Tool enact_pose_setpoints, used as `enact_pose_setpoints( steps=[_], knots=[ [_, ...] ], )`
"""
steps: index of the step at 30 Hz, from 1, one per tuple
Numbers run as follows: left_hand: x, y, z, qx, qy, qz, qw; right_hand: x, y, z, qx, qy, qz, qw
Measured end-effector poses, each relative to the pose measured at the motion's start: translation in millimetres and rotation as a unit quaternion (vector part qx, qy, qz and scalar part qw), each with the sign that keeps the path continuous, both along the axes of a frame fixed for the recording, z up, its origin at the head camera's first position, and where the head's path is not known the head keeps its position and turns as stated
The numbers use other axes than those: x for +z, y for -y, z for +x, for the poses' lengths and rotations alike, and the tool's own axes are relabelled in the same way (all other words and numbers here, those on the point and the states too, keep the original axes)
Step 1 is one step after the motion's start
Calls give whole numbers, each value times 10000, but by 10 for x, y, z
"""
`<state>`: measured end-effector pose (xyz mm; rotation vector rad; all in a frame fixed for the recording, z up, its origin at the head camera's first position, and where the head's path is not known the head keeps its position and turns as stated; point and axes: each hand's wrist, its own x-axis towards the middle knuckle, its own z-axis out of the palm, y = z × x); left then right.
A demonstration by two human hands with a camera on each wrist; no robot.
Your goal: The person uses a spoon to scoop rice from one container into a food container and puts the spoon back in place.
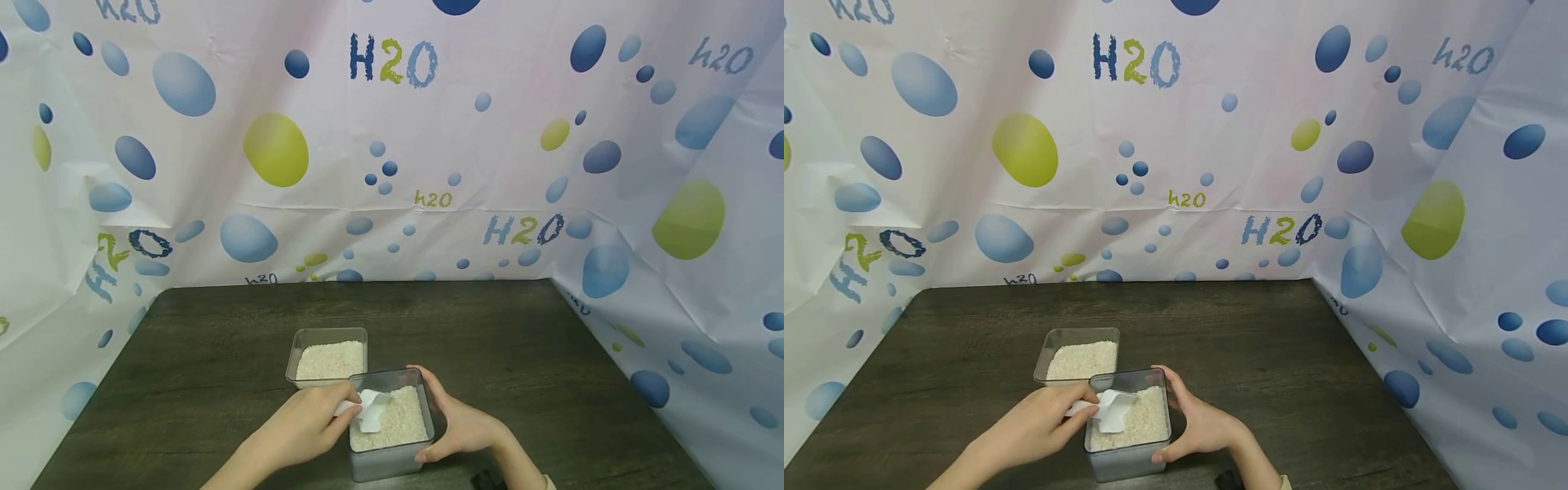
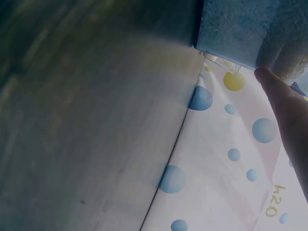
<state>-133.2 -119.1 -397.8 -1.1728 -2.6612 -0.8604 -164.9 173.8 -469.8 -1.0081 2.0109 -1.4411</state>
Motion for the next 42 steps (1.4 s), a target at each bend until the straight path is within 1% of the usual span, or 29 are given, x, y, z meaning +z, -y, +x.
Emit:
enact_pose_setpoints(
  steps=[3,7,8,10,13,15,19,21,24,26,28,29,32,34,36,42],
  knots=[
    [-34,-10,3,176,640,205,9976,4,-2,1,-2,34,-23,10000],
    [-81,-16,-16,255,1275,461,9904,-6,-5,0,20,63,-99,9999],
    [-88,-19,-21,295,1427,524,9879,-8,-5,0,17,79,-110,9999],
    [-105,-28,-32,313,1849,706,9797,-17,-7,-1,8,101,-114,9999],
    [-135,-32,-43,350,2386,1013,9652,-38,-5,-8,56,82,-222,9997],
    [-159,-26,-53,366,2682,1245,9546,-54,-4,-13,103,56,-312,9994],
    [-210,-3,-61,320,3009,1698,9379,-59,1,-11,142,24,-403,9991],
    [-235,8,-55,267,3226,1962,9256,-50,5,-4,116,61,-339,9993],
    [-275,18,-23,205,3660,2375,8996,-34,10,3,83,39,-195,9998],
    [-301,20,9,245,3877,2579,8847,-27,14,5,73,71,-129,9999],
    [-325,17,44,301,3997,2710,8752,-24,15,4,33,86,-60,9999],
    [-334,13,63,343,4010,2745,8733,-25,14,3,36,61,-57,10000],
    [-356,-3,118,464,3949,2867,8716,-32,7,-5,32,-75,-73,9999],
    [-369,-14,154,534,3897,3002,8690,-37,2,-8,48,-158,-102,9998],
    [-390,-22,183,532,3808,3174,8668,-39,-1,-9,55,-215,-111,9997],
    [-480,-9,244,456,3539,3668,8592,-33,-1,-2,-4,-112,-14,9999]
  ],
)
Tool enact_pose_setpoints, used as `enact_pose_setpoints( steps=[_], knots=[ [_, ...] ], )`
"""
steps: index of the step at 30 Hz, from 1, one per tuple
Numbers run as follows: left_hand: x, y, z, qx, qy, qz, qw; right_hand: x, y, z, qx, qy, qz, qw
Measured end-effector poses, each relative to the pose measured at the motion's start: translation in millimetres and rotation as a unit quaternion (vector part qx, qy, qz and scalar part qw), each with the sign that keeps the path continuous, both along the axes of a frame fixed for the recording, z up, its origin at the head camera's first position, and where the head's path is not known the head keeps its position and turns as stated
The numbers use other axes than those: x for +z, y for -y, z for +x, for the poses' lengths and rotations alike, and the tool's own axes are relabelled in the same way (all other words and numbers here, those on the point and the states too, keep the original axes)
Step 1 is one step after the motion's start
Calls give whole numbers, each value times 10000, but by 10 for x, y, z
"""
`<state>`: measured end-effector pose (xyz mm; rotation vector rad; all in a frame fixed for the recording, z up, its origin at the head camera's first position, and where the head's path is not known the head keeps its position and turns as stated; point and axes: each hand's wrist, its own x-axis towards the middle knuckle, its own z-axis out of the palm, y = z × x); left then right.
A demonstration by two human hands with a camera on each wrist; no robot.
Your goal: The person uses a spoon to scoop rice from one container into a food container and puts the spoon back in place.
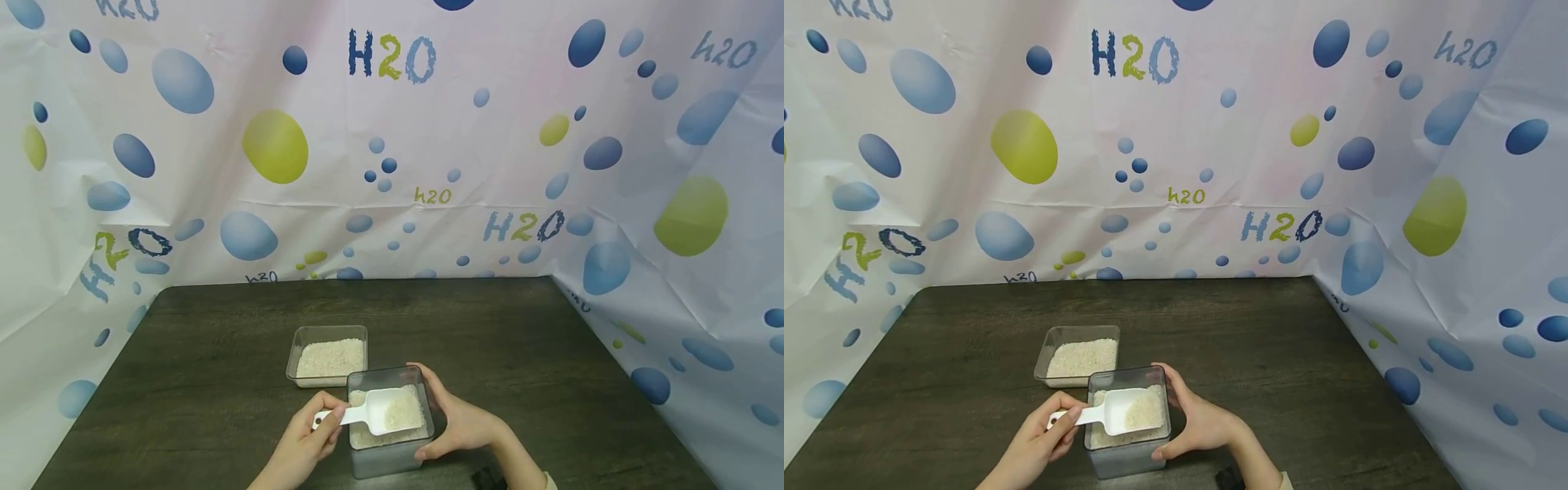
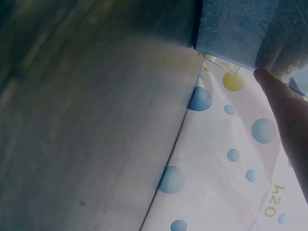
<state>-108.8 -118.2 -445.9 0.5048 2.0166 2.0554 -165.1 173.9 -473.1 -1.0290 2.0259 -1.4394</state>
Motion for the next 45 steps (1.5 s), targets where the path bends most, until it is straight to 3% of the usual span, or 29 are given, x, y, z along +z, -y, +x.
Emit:
enact_pose_setpoints(
  steps=[8,11,16,20,22,25,29,32,36,39,41,45],
  knots=[
    [-149,23,30,317,-778,646,9944,4,-2,-8,-34,44,36,10000],
    [-223,21,35,232,-952,1100,9891,6,0,-9,-23,41,18,10000],
    [-352,21,31,-72,-766,2011,9766,5,6,-2,-14,77,-40,10000],
    [-450,25,15,-584,-525,2796,9569,11,9,5,-44,126,9,9999],
    [-483,24,13,-779,-449,3054,9480,13,8,6,-57,116,48,9999],
    [-505,15,12,-901,-443,3223,9413,9,6,2,-61,103,41,9999],
    [-497,19,3,-943,-553,3211,9407,7,5,0,-49,103,15,9999],
    [-457,44,-5,-885,-621,3098,9446,11,5,2,-33,128,28,9999],
    [-357,124,-16,-347,-632,2733,9592,11,3,1,-45,184,29,9998],
    [-271,224,-49,176,-695,2513,9652,5,-1,-1,-59,197,52,9998],
    [-217,309,-91,360,-868,2490,9639,-2,-3,-3,-44,178,68,9998],
    [-127,490,-205,439,-1289,2606,9558,-12,-3,-6,-16,125,58,9999]
  ],
)
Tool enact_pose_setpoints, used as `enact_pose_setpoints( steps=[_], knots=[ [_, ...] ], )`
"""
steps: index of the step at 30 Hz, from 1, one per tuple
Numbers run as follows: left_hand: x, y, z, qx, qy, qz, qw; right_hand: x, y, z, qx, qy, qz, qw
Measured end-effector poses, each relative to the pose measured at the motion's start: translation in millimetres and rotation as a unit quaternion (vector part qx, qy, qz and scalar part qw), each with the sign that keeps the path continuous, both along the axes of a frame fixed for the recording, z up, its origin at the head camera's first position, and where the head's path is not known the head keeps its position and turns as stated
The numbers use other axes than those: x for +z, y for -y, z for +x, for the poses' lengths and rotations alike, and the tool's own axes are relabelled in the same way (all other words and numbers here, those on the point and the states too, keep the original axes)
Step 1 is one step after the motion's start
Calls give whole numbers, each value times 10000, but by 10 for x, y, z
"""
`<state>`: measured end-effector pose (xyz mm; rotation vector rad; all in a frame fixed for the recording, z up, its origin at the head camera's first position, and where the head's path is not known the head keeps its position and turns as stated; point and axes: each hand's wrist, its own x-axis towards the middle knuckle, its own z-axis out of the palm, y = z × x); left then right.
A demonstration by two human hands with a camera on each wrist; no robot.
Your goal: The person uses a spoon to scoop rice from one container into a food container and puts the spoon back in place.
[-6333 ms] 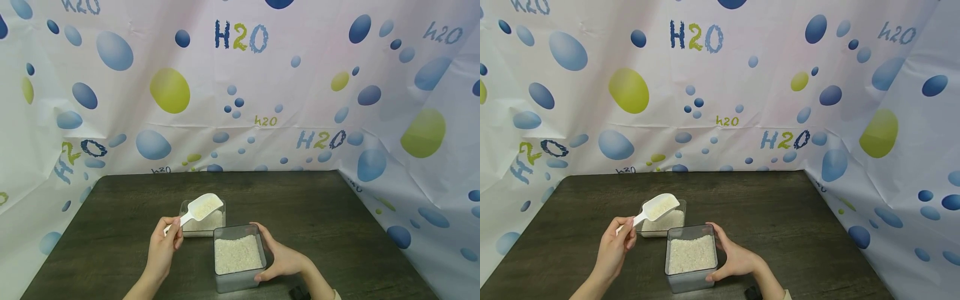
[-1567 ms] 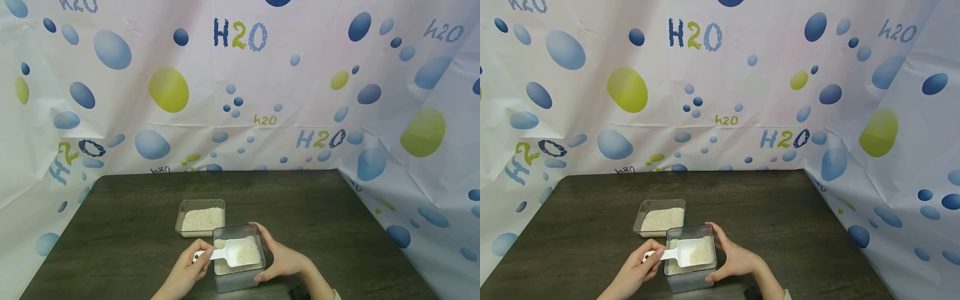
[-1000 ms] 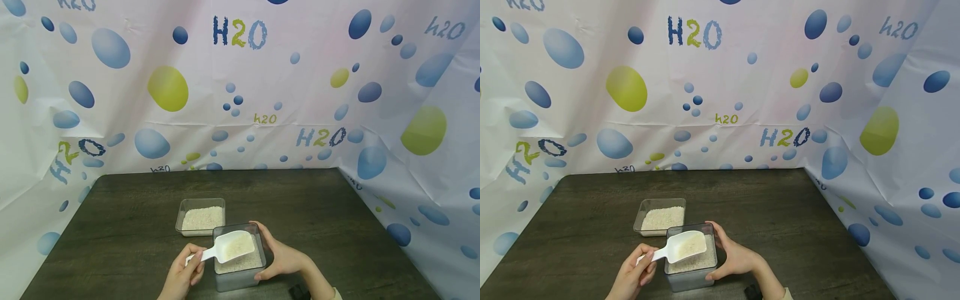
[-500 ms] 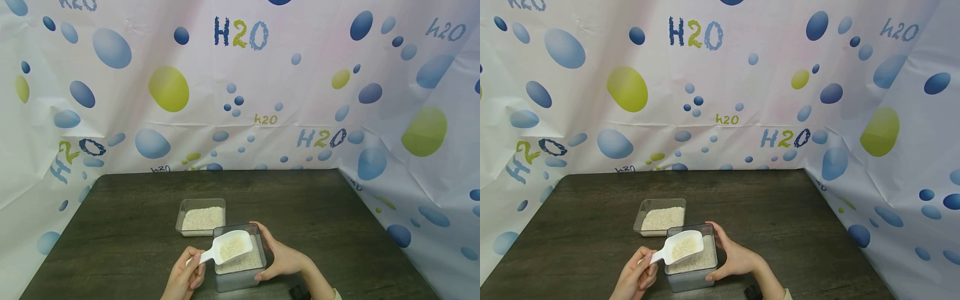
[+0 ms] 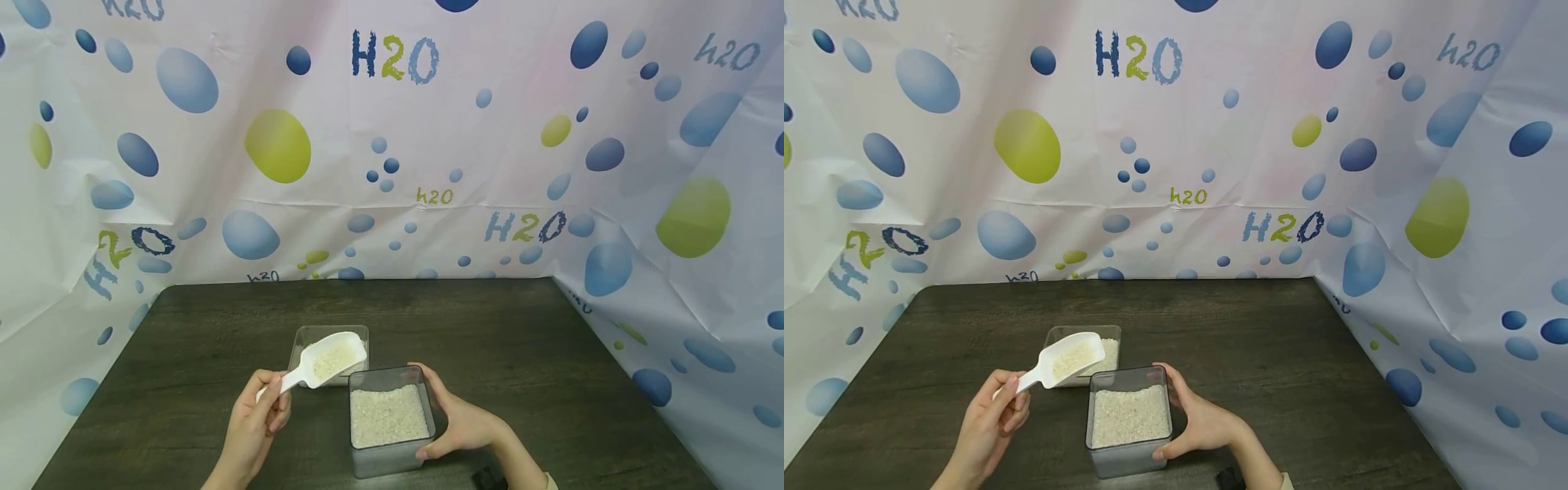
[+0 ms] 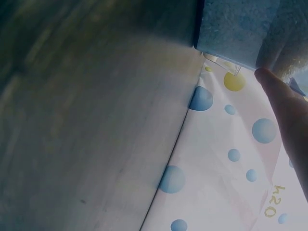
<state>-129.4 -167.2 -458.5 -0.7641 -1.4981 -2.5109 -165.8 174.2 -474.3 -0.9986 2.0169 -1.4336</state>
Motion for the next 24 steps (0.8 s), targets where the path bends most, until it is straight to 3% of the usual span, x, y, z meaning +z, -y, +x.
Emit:
enact_pose_setpoints(
  steps=[3,6,11,15,18,24],
  knots=[
    [32,117,-94,373,10,-196,9991,0,0,-1,2,-21,1,10000],
    [23,204,-183,979,330,-685,9923,5,-2,0,-14,-3,27,10000],
    [-58,288,-302,1825,968,-1683,9639,13,-3,2,-34,39,86,9999],
    [-93,317,-369,2328,1325,-2681,9254,10,-2,3,-13,28,54,10000],
    [-72,333,-423,2569,1390,-3453,8919,6,-2,3,4,6,26,10000],
    [70,360,-535,2628,1319,-4733,8304,6,-3,0,-3,-10,54,10000]
  ],
)
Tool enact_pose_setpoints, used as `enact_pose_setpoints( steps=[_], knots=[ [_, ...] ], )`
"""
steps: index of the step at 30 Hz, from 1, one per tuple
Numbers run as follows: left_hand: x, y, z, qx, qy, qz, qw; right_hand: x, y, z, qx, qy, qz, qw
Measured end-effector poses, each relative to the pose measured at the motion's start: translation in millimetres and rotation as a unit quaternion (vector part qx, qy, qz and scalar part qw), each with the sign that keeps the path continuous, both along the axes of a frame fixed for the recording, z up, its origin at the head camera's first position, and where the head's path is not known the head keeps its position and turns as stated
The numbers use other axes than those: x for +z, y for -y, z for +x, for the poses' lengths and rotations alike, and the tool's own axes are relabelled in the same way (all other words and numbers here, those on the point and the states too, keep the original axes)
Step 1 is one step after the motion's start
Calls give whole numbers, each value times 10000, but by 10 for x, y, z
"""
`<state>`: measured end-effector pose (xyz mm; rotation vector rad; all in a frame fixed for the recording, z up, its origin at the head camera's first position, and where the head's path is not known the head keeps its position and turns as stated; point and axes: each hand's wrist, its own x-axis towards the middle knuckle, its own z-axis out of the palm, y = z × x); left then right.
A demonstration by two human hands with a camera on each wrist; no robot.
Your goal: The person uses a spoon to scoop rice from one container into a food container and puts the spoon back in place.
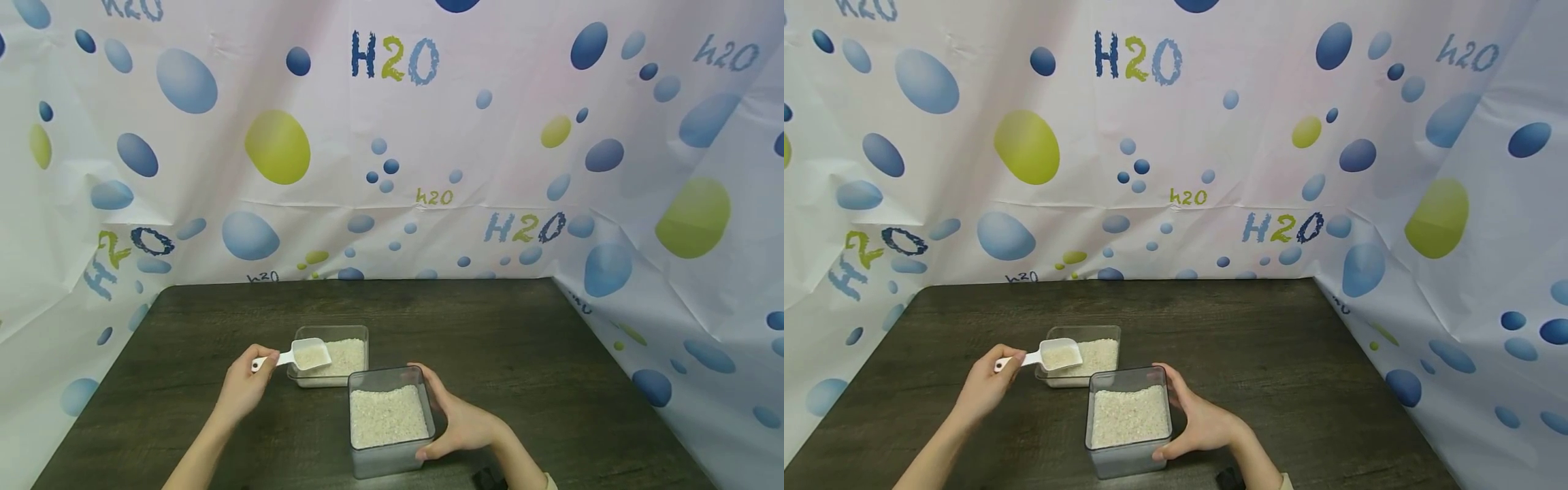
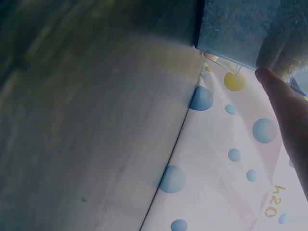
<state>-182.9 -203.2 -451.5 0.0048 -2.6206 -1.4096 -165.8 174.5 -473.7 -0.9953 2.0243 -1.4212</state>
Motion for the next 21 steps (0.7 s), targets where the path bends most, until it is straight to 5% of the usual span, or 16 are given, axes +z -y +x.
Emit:
enact_pose_setpoints(
  steps=[10,21],
  knots=[
    [303,-29,-89,-337,180,-922,9950,15,2,5,-48,71,48,10000],
    [493,-96,33,-435,-524,-1973,9780,23,-1,-1,-35,124,78,9999]
  ],
)
